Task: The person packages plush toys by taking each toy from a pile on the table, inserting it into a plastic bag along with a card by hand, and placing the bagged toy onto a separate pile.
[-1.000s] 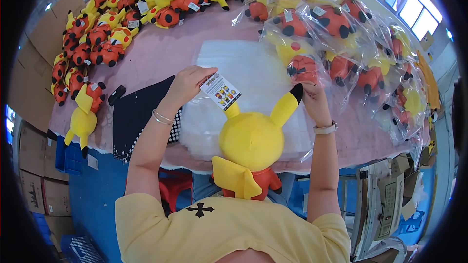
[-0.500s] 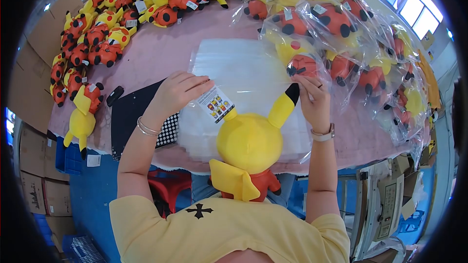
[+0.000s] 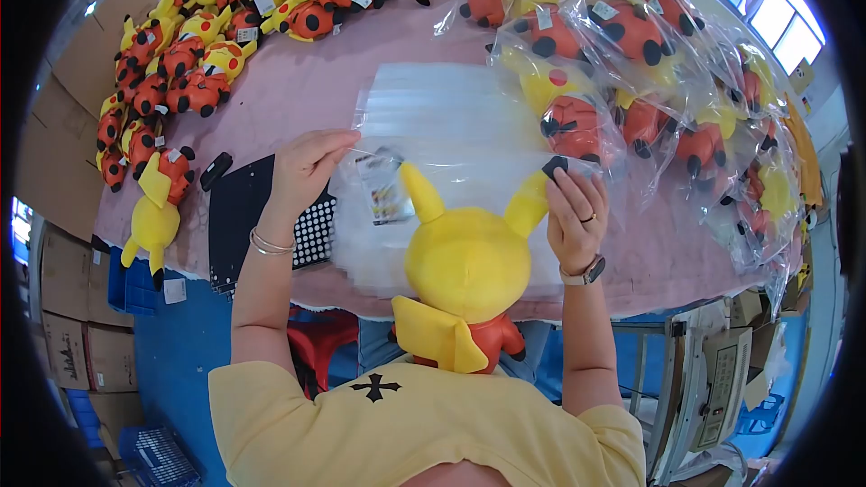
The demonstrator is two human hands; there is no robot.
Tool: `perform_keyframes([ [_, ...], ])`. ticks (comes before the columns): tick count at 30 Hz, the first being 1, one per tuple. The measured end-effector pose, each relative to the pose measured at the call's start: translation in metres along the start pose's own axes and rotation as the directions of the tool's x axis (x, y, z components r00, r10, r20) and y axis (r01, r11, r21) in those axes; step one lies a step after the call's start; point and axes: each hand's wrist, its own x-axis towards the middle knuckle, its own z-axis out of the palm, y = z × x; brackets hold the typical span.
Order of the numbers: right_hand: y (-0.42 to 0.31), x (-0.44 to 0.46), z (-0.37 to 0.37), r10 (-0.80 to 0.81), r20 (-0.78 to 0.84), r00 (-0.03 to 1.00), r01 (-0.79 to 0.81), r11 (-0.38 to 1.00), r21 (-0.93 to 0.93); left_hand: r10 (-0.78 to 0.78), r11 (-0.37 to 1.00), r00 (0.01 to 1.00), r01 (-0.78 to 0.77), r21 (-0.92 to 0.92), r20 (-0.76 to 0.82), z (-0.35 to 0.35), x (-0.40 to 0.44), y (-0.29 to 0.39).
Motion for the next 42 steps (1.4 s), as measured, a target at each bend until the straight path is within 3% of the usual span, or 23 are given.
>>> perform_keyframes([
  [2, -0.001, -0.003, 0.002, 0.009, 0.031, 0.999, -0.009, 1.000, 0.019, -0.021, 0.999, 1.000, 0.021, -0.043, -0.009, 0.000, 0.000, 0.000],
  [7, -0.001, -0.012, 0.010, 0.187, -0.038, 0.982, -0.177, 0.968, 0.176, 0.007, 0.995, 1.000, -0.005, 0.098, -0.029, 0.014, -0.011, 0.020],
  [11, 0.004, -0.036, 0.011, 0.132, -0.070, 0.989, -0.130, 0.991, 0.039, 0.157, 0.943, 0.986, -0.135, 0.306, -0.048, 0.044, -0.049, 0.021],
  [14, 0.003, -0.062, 0.007, 0.149, -0.032, 0.988, -0.149, 0.989, 0.013, 0.066, 0.965, 0.997, -0.056, 0.255, -0.033, 0.062, -0.077, 0.034],
  [18, -0.014, -0.090, -0.010, 0.239, 0.067, 0.969, -0.245, 0.963, 0.113, -0.081, 0.990, 0.997, 0.078, -0.121, -0.018, 0.073, -0.098, 0.062],
  [19, -0.023, -0.101, -0.017, 0.238, 0.073, 0.968, -0.245, 0.963, 0.112, -0.086, 0.989, 0.996, 0.083, -0.124, -0.018, 0.073, -0.107, 0.066],
  [21, -0.038, -0.122, -0.026, 0.303, 0.176, 0.936, -0.336, 0.919, 0.207, -0.103, 0.863, 0.990, 0.136, -0.486, 0.094, 0.075, -0.123, 0.070],
  [26, -0.039, -0.139, -0.026, 0.301, 0.275, 0.913, -0.358, 0.914, 0.190, -0.145, 0.724, 0.937, 0.319, -0.612, 0.317, 0.071, -0.135, 0.067],
  [27, -0.038, -0.138, -0.027, 0.301, 0.274, 0.913, -0.358, 0.914, 0.190, -0.143, 0.724, 0.938, 0.318, -0.612, 0.317, 0.070, -0.135, 0.065],
  [29, -0.035, -0.136, -0.030, 0.279, 0.338, 0.899, -0.347, 0.924, 0.161, -0.134, 0.902, 0.927, 0.260, -0.344, 0.349, 0.064, -0.131, 0.060],
  [31, -0.033, -0.132, -0.035, 0.258, 0.401, 0.879, -0.335, 0.933, 0.134, -0.137, 0.985, 0.915, 0.165, -0.043, 0.381, 0.059, -0.128, 0.059],
  [32, -0.033, -0.131, -0.036, 0.258, 0.400, 0.879, -0.334, 0.933, 0.133, -0.135, 0.986, 0.915, 0.164, -0.043, 0.380, 0.058, -0.128, 0.061],
  [36, -0.039, -0.127, -0.046, 0.319, 0.504, 0.803, -0.325, 0.942, -0.078, -0.329, 0.939, 0.944, 0.323, -0.121, -0.032, 0.055, -0.138, 0.076],
  [37, -0.042, -0.125, -0.049, 0.321, 0.509, 0.799, -0.329, 0.941, -0.077, -0.334, 0.937, 0.942, 0.329, -0.120, -0.028, 0.055, -0.141, 0.083],
  [39, -0.056, -0.116, -0.056, 0.489, 0.276, 0.827, -0.540, 0.828, 0.153, -0.511, 0.803, 0.854, 0.434, -0.409, -0.097, 0.053, -0.147, 0.102],
  [41, -0.069, -0.108, -0.061, 0.674, 0.069, 0.736, -0.635, 0.651, 0.415, -0.681, 0.591, 0.725, 0.456, -0.666, -0.108, 0.048, -0.150, 0.118],
  [42, -0.074, -0.107, -0.064, 0.676, 0.075, 0.733, -0.640, 0.647, 0.414, -0.685, 0.588, 0.721, 0.462, -0.664, -0.104, 0.044, -0.150, 0.122],
])
